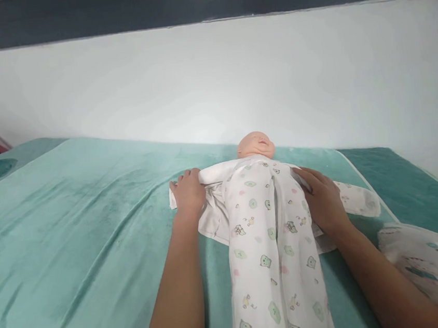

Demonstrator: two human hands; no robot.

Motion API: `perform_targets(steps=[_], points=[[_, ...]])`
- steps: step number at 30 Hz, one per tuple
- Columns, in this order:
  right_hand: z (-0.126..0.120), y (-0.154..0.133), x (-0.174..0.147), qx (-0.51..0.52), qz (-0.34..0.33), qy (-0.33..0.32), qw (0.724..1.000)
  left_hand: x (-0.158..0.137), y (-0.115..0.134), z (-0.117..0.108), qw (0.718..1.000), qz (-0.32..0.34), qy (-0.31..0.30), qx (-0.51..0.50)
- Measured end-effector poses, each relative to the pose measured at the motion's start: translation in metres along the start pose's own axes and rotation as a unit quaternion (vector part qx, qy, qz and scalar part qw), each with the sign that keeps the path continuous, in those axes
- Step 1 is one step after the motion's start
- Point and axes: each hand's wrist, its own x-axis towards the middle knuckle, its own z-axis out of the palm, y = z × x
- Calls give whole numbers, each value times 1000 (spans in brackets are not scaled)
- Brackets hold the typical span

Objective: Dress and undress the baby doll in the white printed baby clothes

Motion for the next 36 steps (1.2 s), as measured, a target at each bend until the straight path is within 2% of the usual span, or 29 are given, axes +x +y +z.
perform_targets(steps=[24, 31, 36], points=[[0, -2, -2, -11, 2, -5, 1000, 1, -1, 2, 1000, 1, 3, -1], [4, 0, -3, 0, -6, 26, 1000, 1, 0, 1, 1000, -1, 0, -1], [4, -1, -3, 8, 1, 26, 1000, 1, 0, 0, 1000, 0, -2, 0]])
